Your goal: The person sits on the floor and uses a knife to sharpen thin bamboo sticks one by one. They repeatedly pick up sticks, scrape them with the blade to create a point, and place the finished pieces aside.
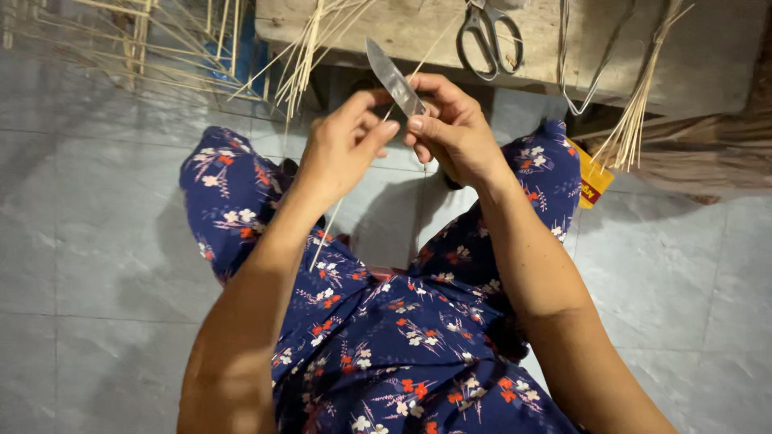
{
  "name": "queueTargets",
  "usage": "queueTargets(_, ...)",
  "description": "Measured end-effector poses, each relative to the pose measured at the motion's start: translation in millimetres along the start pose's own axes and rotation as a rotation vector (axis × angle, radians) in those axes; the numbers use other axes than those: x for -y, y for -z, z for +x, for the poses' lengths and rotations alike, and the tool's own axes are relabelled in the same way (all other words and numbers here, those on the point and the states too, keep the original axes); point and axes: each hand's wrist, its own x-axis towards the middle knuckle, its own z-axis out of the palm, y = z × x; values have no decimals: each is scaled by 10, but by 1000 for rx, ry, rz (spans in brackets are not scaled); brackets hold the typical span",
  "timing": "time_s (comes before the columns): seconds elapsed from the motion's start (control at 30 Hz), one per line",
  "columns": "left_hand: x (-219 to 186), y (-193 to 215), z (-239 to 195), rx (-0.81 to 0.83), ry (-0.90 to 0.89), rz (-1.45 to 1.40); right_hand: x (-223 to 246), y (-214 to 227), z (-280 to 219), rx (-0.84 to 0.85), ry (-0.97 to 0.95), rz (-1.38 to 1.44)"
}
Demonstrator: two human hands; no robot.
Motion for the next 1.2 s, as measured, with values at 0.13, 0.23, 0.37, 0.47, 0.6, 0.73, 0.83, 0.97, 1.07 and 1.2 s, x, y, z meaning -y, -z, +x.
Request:
queueTargets(0.13,-274,65,367,0,6,100,66,-20,-24,-54,42,-2)
queueTargets(0.23,-430,85,430,2,-108,225,125,72,-27,-113,93,-31)
queueTargets(0.37,-603,155,357,27,-128,279,234,188,15,-180,183,-27)
queueTargets(0.47,-676,250,194,66,-80,254,344,273,-5,-223,240,38)
queueTargets(0.6,-722,442,-41,118,-90,291,482,368,-107,-288,249,-29)
queueTargets(0.73,-766,592,-221,204,116,237,573,313,-276,-317,258,-72)
queueTargets(0.83,-808,528,-219,226,110,26,524,40,-451,-308,212,-99)
queueTargets(0.97,-907,350,-129,246,81,50,341,-433,-615,-225,111,-48)
queueTargets(1.07,-999,321,-44,243,-13,150,386,-567,-658,-226,75,-14)
queueTargets(1.2,-1053,394,-19,278,-67,192,461,-547,-722,-250,158,-20)
